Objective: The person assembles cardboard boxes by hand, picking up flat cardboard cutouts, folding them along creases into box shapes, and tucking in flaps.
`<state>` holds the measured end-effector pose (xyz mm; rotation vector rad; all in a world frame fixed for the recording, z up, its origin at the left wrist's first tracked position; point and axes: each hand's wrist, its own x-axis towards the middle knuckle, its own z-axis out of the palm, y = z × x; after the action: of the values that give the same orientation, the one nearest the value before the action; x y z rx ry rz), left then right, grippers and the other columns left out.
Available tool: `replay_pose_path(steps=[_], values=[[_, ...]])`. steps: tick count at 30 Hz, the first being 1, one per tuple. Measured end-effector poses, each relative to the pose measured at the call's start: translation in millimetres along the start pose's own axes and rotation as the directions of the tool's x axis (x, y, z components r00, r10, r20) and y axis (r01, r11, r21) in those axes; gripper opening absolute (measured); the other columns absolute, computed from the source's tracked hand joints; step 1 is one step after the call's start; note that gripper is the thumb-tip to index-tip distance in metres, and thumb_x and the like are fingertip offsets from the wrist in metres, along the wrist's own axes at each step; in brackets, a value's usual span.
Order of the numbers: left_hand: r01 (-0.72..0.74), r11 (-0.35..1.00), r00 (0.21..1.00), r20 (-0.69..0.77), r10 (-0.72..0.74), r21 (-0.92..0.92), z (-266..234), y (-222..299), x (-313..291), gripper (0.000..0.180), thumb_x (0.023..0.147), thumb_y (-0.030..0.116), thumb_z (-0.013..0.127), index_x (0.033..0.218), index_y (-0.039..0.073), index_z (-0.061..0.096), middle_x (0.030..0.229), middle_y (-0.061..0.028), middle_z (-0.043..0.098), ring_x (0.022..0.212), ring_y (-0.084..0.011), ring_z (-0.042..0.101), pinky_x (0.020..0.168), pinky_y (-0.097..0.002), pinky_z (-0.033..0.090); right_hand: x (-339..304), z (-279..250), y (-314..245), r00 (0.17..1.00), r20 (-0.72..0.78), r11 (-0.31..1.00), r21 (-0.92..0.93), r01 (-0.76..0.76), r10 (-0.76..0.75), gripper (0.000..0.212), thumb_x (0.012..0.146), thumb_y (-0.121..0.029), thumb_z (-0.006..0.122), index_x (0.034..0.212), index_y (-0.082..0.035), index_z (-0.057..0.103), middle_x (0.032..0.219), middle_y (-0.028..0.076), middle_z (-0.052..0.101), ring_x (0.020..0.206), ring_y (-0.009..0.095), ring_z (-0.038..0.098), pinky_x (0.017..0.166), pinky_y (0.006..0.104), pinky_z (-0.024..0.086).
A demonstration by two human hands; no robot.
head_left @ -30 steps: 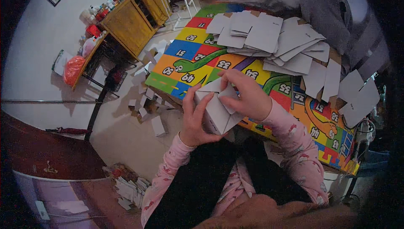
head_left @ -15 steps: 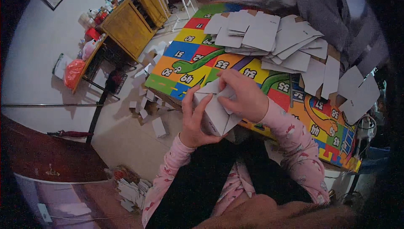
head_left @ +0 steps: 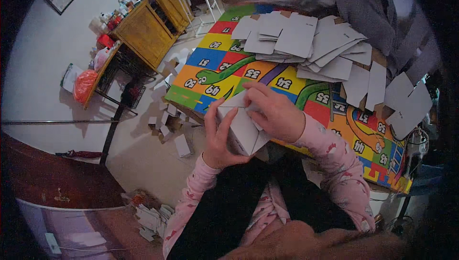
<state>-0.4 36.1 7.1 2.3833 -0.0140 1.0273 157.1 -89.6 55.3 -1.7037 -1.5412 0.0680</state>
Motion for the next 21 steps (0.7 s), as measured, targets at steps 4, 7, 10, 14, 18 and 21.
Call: replay_pose_path(steps=[4, 7, 10, 14, 18, 21], values=[[0.009, 1.0, 1.0, 0.021, -0.009, 0.018, -1, 2, 0, 0.102, 0.045, 0.031, 0.085, 0.137, 0.008, 0.048, 0.144, -0.0253, 0.03, 0.127, -0.0435, 0.037, 0.104, -0.054, 0.033, 0, 8, 3, 0.993, -0.104, 0.997, -0.043, 0.057, -0.062, 0.023, 0.076, -0.001, 0.063, 0.094, -0.006, 0.05, 0.129, 0.016, 0.055, 0.094, 0.032, 0.062, 0.076, 0.036, 0.051], [0.011, 1.0, 1.0, 0.018, -0.012, 0.015, -2, 1, 0, 0.102, 0.045, 0.031, 0.085, 0.137, 0.008, 0.048, 0.144, -0.0253, 0.03, 0.127, -0.0437, 0.037, 0.104, -0.0543, 0.033, 1, 11, 2, 0.994, -0.102, 0.997, -0.069, 0.036, -0.043, 0.021, 0.076, -0.001, 0.062, 0.092, -0.006, 0.051, 0.127, 0.015, 0.056, 0.092, 0.031, 0.062, 0.074, 0.0355, 0.051], [0.012, 1.0, 1.0, 0.014, -0.012, 0.012, -2, 1, 0, 0.102, 0.045, 0.031, 0.085, 0.137, 0.008, 0.048, 0.144, -0.0252, 0.03, 0.127, -0.0439, 0.037, 0.104, -0.0545, 0.033, 2, 11, 1, 0.994, -0.102, 0.995, -0.097, 0.016, -0.026, 0.019, 0.076, -0.001, 0.062, 0.091, -0.006, 0.051, 0.125, 0.015, 0.058, 0.089, 0.03, 0.063, 0.073, 0.0351, 0.051], [0.008, 1.0, 1.0, 0.015, -0.008, 0.004, -2, -1, -1, 0.103, 0.045, 0.032, 0.085, 0.137, 0.008, 0.047, 0.144, -0.0253, 0.029, 0.127, -0.0441, 0.036, 0.104, -0.0549, 0.033, 2, 9, 0, 0.993, -0.115, 0.998, -0.063, 0.027, -0.035, 0.017, 0.076, -0.001, 0.062, 0.089, -0.005, 0.051, 0.122, 0.015, 0.06, 0.084, 0.029, 0.063, 0.07, 0.0336, 0.05], [-0.007, 1.0, 1.0, 0.002, 0.007, -0.006, 2, 0, 2, 0.102, 0.045, 0.032, 0.085, 0.137, 0.008, 0.048, 0.144, -0.0255, 0.029, 0.127, -0.0442, 0.036, 0.104, -0.0551, 0.033, 1, 13, 2, 0.98, -0.191, 0.997, -0.064, 0.038, -0.05, 0.017, 0.076, -0.001, 0.061, 0.089, -0.005, 0.051, 0.123, 0.015, 0.06, 0.084, 0.028, 0.063, 0.07, 0.0327, 0.05], [-0.012, 1.0, 1.0, -0.004, 0.012, -0.011, 2, 0, 3, 0.102, 0.044, 0.032, 0.085, 0.137, 0.008, 0.048, 0.144, -0.0256, 0.029, 0.127, -0.0443, 0.036, 0.104, -0.0552, 0.034, 1, 15, 2, 0.975, -0.22, 0.998, -0.053, 0.025, -0.036, 0.017, 0.076, -0.001, 0.061, 0.089, -0.005, 0.052, 0.123, 0.015, 0.06, 0.086, 0.028, 0.063, 0.07, 0.0326, 0.05]])
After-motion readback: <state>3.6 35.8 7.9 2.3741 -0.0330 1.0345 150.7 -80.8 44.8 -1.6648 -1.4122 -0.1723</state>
